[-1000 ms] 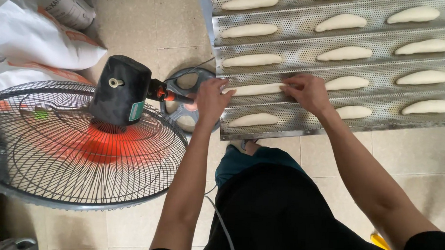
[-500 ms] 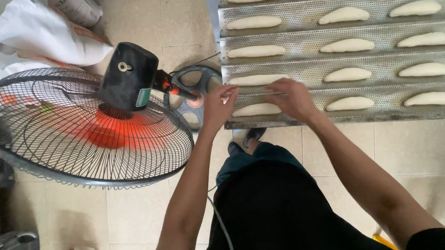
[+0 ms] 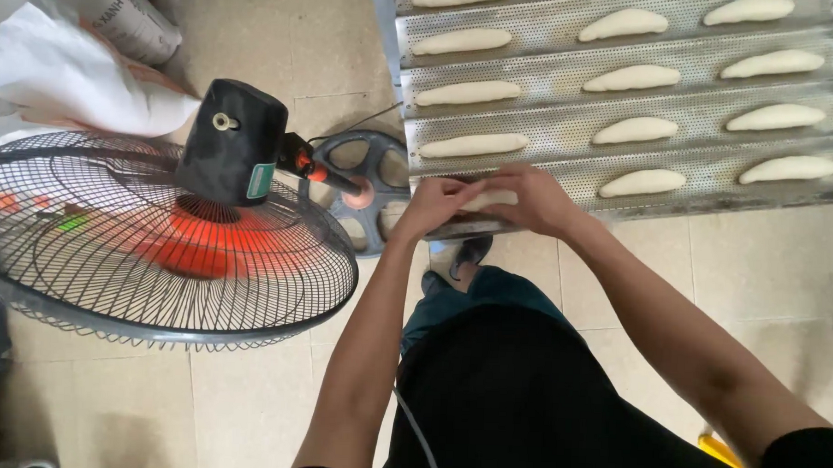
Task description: Arranging shaped baguette dough onto metal baking trays.
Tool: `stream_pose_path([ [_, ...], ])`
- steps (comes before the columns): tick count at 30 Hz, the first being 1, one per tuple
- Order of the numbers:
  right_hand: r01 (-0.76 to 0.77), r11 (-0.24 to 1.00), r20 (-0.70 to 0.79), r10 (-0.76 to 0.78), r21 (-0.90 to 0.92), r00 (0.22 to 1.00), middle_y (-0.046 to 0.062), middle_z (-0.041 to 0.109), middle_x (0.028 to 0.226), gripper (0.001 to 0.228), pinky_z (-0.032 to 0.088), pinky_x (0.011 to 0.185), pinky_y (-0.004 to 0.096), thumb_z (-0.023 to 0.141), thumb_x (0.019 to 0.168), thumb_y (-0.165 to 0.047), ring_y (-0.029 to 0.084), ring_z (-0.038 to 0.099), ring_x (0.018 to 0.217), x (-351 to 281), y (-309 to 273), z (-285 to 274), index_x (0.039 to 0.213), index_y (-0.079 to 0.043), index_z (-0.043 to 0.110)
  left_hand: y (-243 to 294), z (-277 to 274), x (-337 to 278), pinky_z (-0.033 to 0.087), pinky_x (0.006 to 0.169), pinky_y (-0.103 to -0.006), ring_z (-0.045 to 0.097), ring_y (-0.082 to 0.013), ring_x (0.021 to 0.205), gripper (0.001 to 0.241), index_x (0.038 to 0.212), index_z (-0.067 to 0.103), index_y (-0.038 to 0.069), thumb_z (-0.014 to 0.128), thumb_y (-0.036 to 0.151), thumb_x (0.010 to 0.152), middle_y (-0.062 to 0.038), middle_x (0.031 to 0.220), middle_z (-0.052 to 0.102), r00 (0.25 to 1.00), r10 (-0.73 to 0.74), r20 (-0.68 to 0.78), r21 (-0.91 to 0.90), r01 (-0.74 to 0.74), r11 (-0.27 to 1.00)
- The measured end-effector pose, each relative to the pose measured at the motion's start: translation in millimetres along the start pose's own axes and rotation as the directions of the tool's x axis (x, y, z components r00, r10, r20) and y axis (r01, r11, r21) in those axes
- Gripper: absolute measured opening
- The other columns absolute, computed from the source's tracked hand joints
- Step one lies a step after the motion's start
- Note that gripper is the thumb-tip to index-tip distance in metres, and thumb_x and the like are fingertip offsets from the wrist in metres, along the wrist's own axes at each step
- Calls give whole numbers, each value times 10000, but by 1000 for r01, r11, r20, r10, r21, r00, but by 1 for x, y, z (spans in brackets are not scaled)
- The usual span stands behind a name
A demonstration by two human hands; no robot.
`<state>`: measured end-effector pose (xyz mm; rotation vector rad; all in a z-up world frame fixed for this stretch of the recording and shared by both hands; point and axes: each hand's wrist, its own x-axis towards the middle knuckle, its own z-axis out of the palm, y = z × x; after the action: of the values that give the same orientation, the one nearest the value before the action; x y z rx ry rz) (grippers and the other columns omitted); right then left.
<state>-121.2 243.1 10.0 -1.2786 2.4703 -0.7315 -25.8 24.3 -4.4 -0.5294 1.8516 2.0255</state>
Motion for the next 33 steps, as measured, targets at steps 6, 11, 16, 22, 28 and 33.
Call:
stream_pose_path([
  [6,-73,961,-29,84,268,996,137,746,1141,402,559,898,458,857,805,-235,364,703,1058,-13,24,10,1184,-129,774,6,-11,1,593,928,-524,693,-448,1158,462,1189,786,20,879,360,889,-248,1154,754,985,166,-44,182,-155,971],
  [11,-216,690,58,246,691,968,125,702,1167,431,537,935,360,791,916,-149,212,643,1042,-14,-6,-20,1336,-103,706,17,-7,-2,652,914,-478,681,-346,1169,535,1224,719,-76,919,268,866,-275,1272,697,994,101,-33,-286,-106,952],
  [16,-269,814,47,286,515,957,72,794,833,348,517,667,282,828,922,-247,136,667,608,-24,8,-25,1264,-206,779,-11,-29,4,606,986,-618,593,-538,1252,473,1222,709,-120,878,189,905,-358,1299,635,996,77,50,-228,-64,971],
  [22,-142,982,-66,151,124,986,109,792,955,265,578,798,440,863,833,-262,353,740,923,-36,47,-7,1091,-209,831,-28,-32,-3,646,892,-408,753,-341,1054,430,1086,806,30,948,279,766,-187,1087,787,984,78,-161,285,-29,958],
  [28,-180,980,-75,186,81,980,41,784,1107,273,576,941,427,835,865,-293,314,718,1079,-45,61,0,1135,-255,817,-47,-39,-9,557,928,-405,763,-309,949,416,969,830,143,959,446,714,-71,894,800,915,285,-284,595,-65,801],
  [33,-215,955,-32,226,205,973,161,769,1098,358,560,928,514,831,836,-227,416,697,1072,-39,46,-16,1186,-160,796,-35,-37,-21,620,816,-344,783,-233,874,473,1127,809,89,917,448,838,-103,955,800,885,239,-400,406,-62,912],
])
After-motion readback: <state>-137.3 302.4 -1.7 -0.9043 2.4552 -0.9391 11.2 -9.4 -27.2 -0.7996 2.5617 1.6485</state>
